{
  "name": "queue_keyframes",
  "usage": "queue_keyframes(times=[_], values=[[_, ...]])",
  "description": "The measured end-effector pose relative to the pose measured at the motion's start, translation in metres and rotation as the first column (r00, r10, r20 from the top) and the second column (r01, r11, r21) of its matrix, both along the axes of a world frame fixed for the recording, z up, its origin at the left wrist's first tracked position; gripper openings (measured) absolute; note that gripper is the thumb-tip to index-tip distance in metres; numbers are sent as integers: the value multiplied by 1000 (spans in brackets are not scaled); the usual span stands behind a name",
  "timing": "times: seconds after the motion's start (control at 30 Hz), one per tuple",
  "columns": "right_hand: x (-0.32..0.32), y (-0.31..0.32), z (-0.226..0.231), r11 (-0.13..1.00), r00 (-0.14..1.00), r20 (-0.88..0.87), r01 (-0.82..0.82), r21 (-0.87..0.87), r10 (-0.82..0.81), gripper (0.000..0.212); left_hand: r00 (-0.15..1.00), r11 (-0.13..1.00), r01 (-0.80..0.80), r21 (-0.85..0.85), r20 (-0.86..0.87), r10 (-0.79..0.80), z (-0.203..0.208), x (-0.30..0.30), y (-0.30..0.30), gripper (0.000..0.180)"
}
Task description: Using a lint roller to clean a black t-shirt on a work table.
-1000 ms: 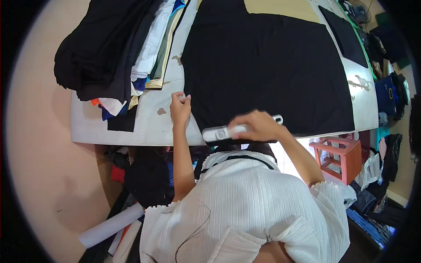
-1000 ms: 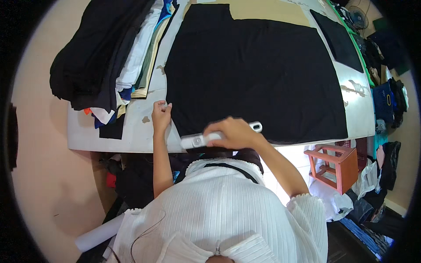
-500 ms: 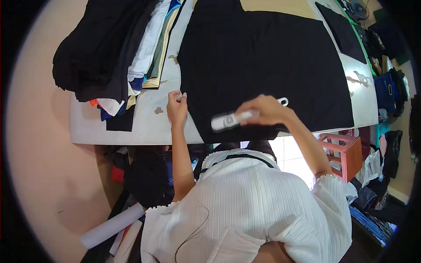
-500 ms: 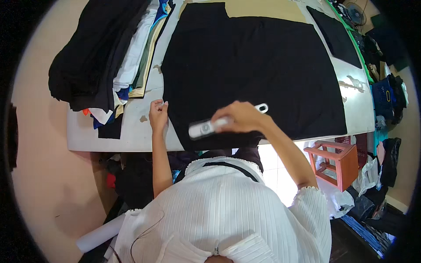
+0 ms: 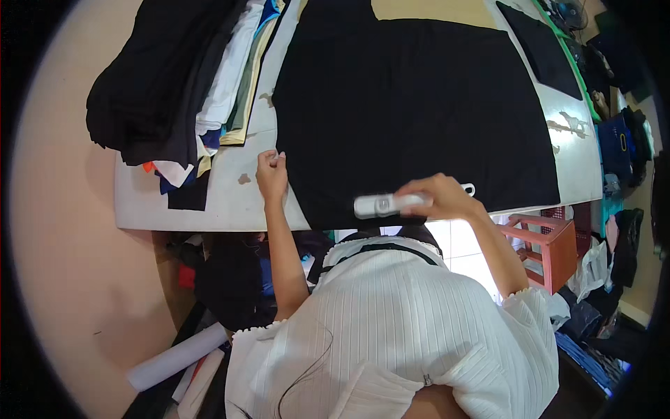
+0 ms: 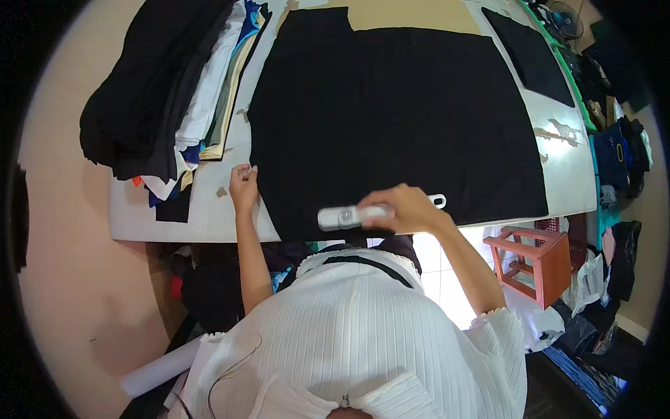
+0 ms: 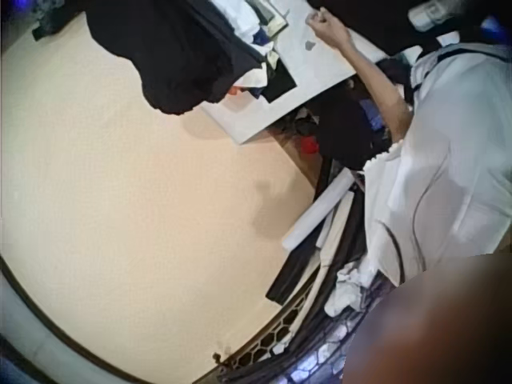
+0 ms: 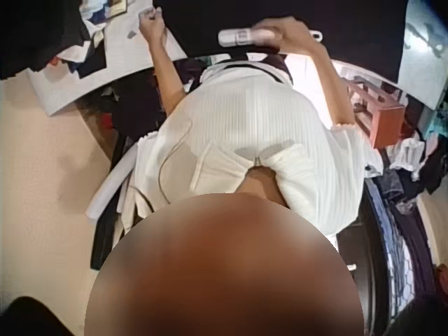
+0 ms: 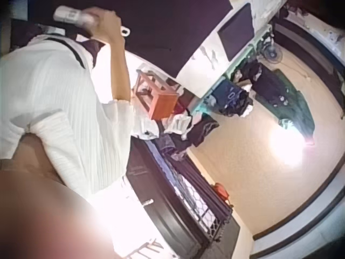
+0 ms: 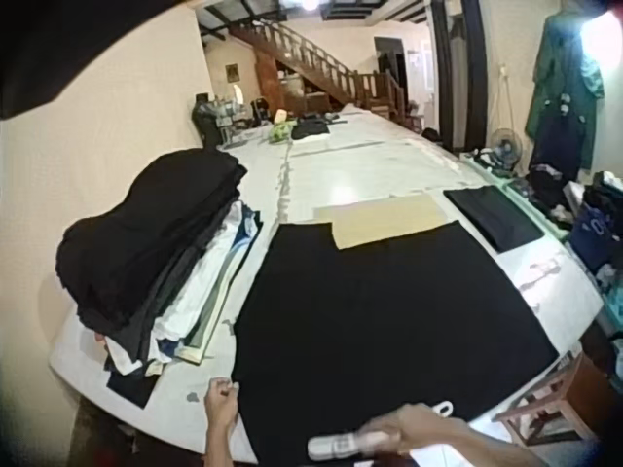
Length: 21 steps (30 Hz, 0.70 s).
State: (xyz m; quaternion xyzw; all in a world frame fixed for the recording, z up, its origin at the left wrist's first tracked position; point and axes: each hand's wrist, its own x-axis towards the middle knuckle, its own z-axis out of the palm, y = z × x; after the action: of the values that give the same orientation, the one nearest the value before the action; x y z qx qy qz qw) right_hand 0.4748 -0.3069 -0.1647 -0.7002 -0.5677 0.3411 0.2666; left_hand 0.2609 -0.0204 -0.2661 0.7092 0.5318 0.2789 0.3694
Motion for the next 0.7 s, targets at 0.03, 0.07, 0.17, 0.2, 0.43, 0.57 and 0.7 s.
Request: queue_keyframes(times=[0.03, 0.07, 0.17, 0.2, 0.43, 0.57, 0.7], values=[[11, 2, 3, 980, 986, 22, 159, 122, -163, 29, 1000, 1000, -9, -6, 22, 9, -2, 0, 1, 26], [25, 3, 0, 933, 943, 71, 308, 189, -326, 30, 1000, 999, -18, -30, -2, 18, -2, 1, 2, 27], [52, 1, -10, 722, 701, 173, 675, 153, -692, 30, 998, 999, -30, -40, 49, 32, 1, 11, -4, 25], [48, -2, -11, 758, 734, 188, 628, 176, -653, 29, 998, 998, -51, -27, 37, 52, -1, 10, -4, 25], [-3, -41, 7, 996, 999, 43, 28, -86, -24, 32, 992, 992, -126, 22, 27, 126, -7, 5, -4, 25], [17, -47, 12, 982, 982, -55, 176, -74, -180, 34, 989, 989, -146, 3, -30, 146, 8, 16, -13, 25], [34, -40, 3, 818, 807, 152, 545, 184, -571, 29, 981, 983, -180, 34, -72, 182, 14, 22, -17, 29]])
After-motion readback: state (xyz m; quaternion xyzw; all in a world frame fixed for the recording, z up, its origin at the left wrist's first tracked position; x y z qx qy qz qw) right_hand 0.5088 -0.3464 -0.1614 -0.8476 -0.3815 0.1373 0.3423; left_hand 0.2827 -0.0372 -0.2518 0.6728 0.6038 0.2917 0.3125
